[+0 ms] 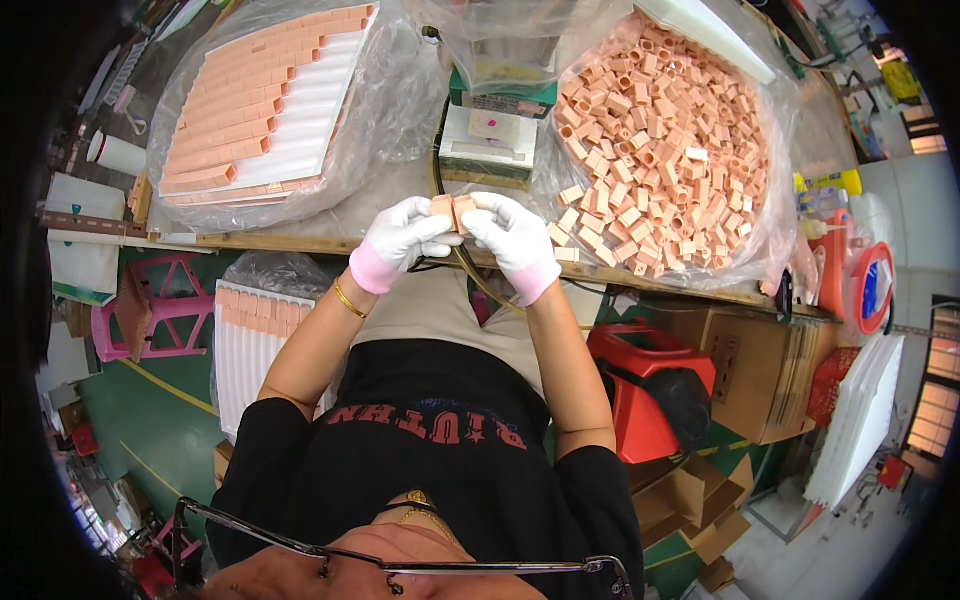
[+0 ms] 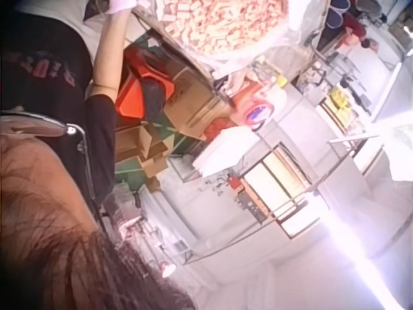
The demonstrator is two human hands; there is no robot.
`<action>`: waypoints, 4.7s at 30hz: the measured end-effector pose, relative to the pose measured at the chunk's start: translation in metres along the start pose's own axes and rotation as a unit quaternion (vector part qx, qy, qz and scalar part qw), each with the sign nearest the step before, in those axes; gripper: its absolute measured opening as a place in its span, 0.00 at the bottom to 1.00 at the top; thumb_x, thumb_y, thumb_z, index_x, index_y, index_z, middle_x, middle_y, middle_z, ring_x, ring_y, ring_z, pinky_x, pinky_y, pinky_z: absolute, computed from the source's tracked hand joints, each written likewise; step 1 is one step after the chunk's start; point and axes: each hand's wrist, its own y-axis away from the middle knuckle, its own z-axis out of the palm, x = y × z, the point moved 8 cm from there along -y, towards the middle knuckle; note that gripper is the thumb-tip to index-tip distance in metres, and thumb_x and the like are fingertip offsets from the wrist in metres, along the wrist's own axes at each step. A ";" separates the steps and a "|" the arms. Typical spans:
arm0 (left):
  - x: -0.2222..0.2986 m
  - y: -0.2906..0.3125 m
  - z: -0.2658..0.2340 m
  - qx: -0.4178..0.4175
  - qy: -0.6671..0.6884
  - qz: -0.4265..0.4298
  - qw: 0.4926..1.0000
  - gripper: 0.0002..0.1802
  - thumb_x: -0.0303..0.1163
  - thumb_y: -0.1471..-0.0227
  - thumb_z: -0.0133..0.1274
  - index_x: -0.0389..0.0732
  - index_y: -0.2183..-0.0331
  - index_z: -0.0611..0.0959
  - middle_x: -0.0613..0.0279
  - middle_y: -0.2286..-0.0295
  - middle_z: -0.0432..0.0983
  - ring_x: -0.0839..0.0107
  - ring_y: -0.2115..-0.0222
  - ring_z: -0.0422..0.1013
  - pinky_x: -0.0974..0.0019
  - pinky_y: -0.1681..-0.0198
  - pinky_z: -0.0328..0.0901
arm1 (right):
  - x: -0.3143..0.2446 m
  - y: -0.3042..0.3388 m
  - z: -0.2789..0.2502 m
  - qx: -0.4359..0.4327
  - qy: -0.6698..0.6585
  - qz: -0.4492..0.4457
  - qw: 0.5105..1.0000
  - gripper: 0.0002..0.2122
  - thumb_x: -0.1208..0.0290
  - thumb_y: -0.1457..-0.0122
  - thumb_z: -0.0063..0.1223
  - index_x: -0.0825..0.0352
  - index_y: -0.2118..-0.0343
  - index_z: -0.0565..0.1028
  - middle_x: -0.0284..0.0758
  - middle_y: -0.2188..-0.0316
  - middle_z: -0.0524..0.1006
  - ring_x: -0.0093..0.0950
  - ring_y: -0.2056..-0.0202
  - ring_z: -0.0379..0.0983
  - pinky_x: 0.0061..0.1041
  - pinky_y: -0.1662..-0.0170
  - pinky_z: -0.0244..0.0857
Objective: Picking small pink blocks, placing them into a metal fixture for machine processing, and transferring finished parts into a tray.
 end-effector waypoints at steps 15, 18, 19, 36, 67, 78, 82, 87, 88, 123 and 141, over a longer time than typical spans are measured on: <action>0.032 0.035 -0.007 0.006 -0.213 0.142 0.967 0.25 0.26 0.53 0.59 0.33 0.52 0.73 0.62 0.60 0.75 0.77 0.59 0.70 0.71 0.54 0.66 | -0.035 0.005 0.037 -0.016 0.305 -0.287 0.908 0.15 0.70 0.51 0.60 0.68 0.60 0.75 0.42 0.56 0.73 0.37 0.53 0.69 0.30 0.49 0.62; 0.032 0.037 -0.002 0.004 -0.287 0.241 0.927 0.25 0.31 0.54 0.61 0.35 0.53 0.75 0.65 0.65 0.77 0.80 0.64 0.70 0.71 0.57 0.66 | -0.033 0.012 0.040 -0.006 0.333 -0.287 0.898 0.15 0.73 0.51 0.60 0.71 0.59 0.76 0.42 0.55 0.71 0.36 0.54 0.69 0.30 0.49 0.62; 0.032 0.044 -0.005 0.021 -0.265 0.233 0.935 0.26 0.31 0.55 0.62 0.36 0.52 0.75 0.65 0.65 0.77 0.81 0.65 0.70 0.72 0.59 0.67 | -0.022 0.012 0.037 0.003 0.313 -0.284 0.906 0.16 0.75 0.51 0.59 0.72 0.58 0.76 0.41 0.55 0.71 0.34 0.54 0.69 0.28 0.49 0.62; 0.030 0.332 -0.462 0.546 -0.588 -0.215 0.557 0.13 0.33 0.51 0.50 0.39 0.63 0.81 0.45 0.66 0.77 0.52 0.63 0.74 0.61 0.60 0.67 | -0.002 -0.002 0.105 -0.096 0.309 -0.184 0.928 0.14 0.81 0.47 0.51 0.73 0.56 0.73 0.39 0.56 0.71 0.29 0.56 0.69 0.24 0.51 0.62; 0.021 0.335 -0.448 0.606 -0.530 -0.252 0.537 0.28 0.35 0.55 0.55 0.40 0.50 0.73 0.48 0.51 0.68 0.53 0.50 0.65 0.61 0.45 0.59 | -0.017 0.012 0.117 -0.090 0.379 -0.239 0.889 0.12 0.77 0.49 0.56 0.71 0.60 0.75 0.40 0.61 0.74 0.31 0.59 0.72 0.24 0.56 0.65; 0.225 0.177 -0.170 0.362 -0.623 0.456 0.522 0.16 0.23 0.57 0.55 0.38 0.61 0.78 0.54 0.64 0.76 0.57 0.60 0.70 0.60 0.54 0.63 | -0.038 0.012 0.080 -0.023 0.347 -0.256 0.902 0.14 0.77 0.50 0.57 0.70 0.59 0.75 0.40 0.60 0.74 0.31 0.61 0.73 0.24 0.57 0.66; 0.232 0.107 -0.122 0.245 -0.742 0.406 0.474 0.13 0.23 0.59 0.54 0.40 0.65 0.78 0.57 0.67 0.74 0.57 0.61 0.68 0.59 0.56 0.63 | -0.063 0.016 0.030 0.064 0.519 -0.305 0.796 0.17 0.74 0.54 0.60 0.66 0.58 0.74 0.41 0.62 0.74 0.39 0.60 0.71 0.33 0.56 0.66; 0.234 0.058 -0.127 0.188 -0.841 0.217 0.458 0.12 0.26 0.61 0.56 0.44 0.68 0.78 0.58 0.68 0.71 0.56 0.60 0.65 0.57 0.56 0.62 | -0.054 0.018 -0.074 0.136 0.679 -0.108 0.713 0.21 0.67 0.59 0.63 0.60 0.58 0.73 0.38 0.64 0.73 0.39 0.61 0.71 0.34 0.58 0.66; 0.235 0.057 -0.131 0.180 -0.840 0.216 0.464 0.10 0.27 0.60 0.56 0.45 0.69 0.78 0.58 0.68 0.71 0.56 0.61 0.65 0.57 0.56 0.62 | -0.049 0.017 -0.075 0.101 0.690 -0.096 0.710 0.20 0.67 0.58 0.63 0.60 0.59 0.74 0.38 0.64 0.73 0.39 0.61 0.70 0.35 0.58 0.66; 0.230 0.077 -0.135 0.228 -0.784 0.327 0.476 0.13 0.28 0.61 0.57 0.45 0.68 0.76 0.57 0.67 0.68 0.56 0.60 0.65 0.57 0.54 0.61 | -0.054 -0.006 -0.008 0.088 0.333 -0.272 0.899 0.17 0.81 0.48 0.51 0.72 0.53 0.69 0.33 0.63 0.72 0.23 0.62 0.69 0.22 0.57 0.64; 0.101 0.039 -0.037 -0.020 -0.107 0.172 0.979 0.23 0.28 0.46 0.51 0.32 0.50 0.68 0.56 0.55 0.70 0.72 0.58 0.70 0.69 0.55 0.67 | -0.090 -0.040 0.080 -0.094 0.164 -0.287 0.939 0.18 0.76 0.50 0.58 0.70 0.54 0.73 0.38 0.57 0.73 0.28 0.55 0.70 0.23 0.51 0.61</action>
